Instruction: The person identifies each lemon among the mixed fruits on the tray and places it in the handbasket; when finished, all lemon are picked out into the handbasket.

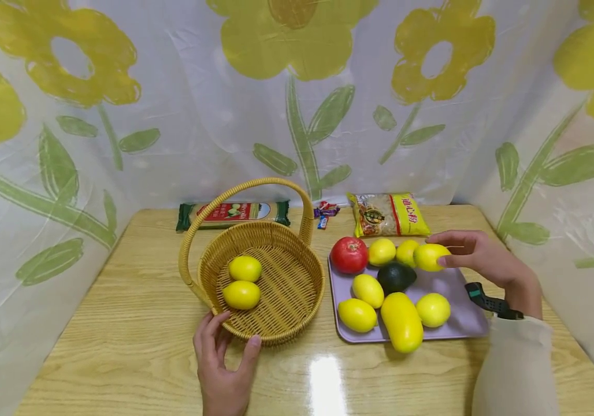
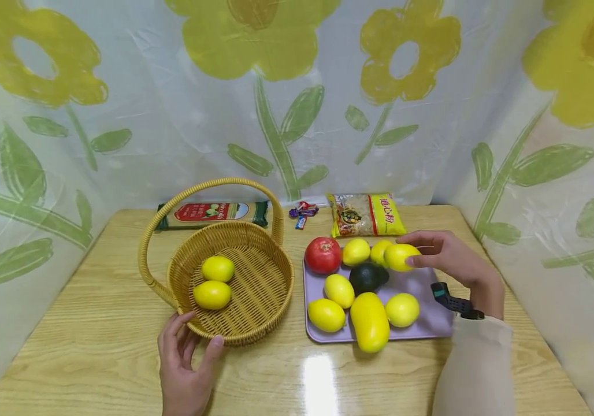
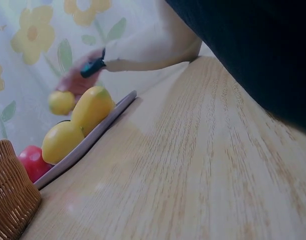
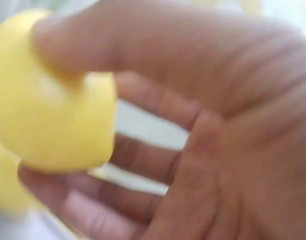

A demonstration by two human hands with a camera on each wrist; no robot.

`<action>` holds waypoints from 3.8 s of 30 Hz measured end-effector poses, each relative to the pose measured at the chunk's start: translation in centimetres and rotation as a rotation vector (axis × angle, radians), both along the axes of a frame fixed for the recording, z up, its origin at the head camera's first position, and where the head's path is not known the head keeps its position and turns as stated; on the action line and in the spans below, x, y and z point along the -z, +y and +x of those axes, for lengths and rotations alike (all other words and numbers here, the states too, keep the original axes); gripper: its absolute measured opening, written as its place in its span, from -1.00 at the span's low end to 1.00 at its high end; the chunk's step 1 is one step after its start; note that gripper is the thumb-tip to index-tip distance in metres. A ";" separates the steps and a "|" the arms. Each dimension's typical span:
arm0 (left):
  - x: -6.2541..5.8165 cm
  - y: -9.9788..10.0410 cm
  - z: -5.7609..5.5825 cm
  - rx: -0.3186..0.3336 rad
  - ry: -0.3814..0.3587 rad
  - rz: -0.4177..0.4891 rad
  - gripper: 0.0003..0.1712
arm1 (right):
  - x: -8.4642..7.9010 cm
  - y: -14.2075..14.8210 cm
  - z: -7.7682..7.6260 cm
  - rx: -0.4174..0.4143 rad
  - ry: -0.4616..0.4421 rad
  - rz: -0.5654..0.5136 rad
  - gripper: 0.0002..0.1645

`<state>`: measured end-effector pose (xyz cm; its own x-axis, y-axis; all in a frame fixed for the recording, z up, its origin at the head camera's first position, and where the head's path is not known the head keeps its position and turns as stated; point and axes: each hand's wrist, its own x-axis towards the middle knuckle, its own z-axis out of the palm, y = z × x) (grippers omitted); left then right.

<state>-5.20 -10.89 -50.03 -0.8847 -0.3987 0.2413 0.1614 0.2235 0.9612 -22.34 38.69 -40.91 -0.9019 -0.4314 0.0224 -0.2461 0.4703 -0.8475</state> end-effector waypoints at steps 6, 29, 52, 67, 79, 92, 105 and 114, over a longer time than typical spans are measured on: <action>0.0 0.0 0.0 0.002 -0.007 -0.002 -0.25 | -3.3 -6.9 0.0 -0.203 0.068 -0.116 -0.47; -0.3 0.0 0.0 -0.001 -0.009 -0.001 -0.25 | -1.3 -27.1 4.2 -0.462 0.221 0.125 -0.43; 0.1 0.0 0.0 -0.010 0.001 -0.004 -0.24 | -3.0 -8.4 -1.1 -0.050 0.218 -0.373 -0.58; 0.2 0.0 0.0 -0.011 0.003 -0.008 -0.25 | 2.7 -3.1 -2.8 0.175 0.042 -0.177 -0.45; 0.3 0.0 -0.1 -0.007 0.008 -0.010 -0.26 | 4.0 -0.9 -2.5 0.061 -0.049 0.047 -0.38; 0.2 0.0 -0.1 -0.002 -0.008 -0.014 -0.26 | 4.2 -0.5 -2.2 0.149 -0.010 0.127 -0.38; 0.1 0.0 -0.1 0.002 0.003 -0.013 -0.27 | -2.6 -7.5 -0.8 -0.193 0.079 -0.209 -0.43; 0.3 0.1 -0.2 0.002 0.018 -0.002 -0.27 | -3.3 -19.1 1.0 -0.472 0.038 -0.045 -0.47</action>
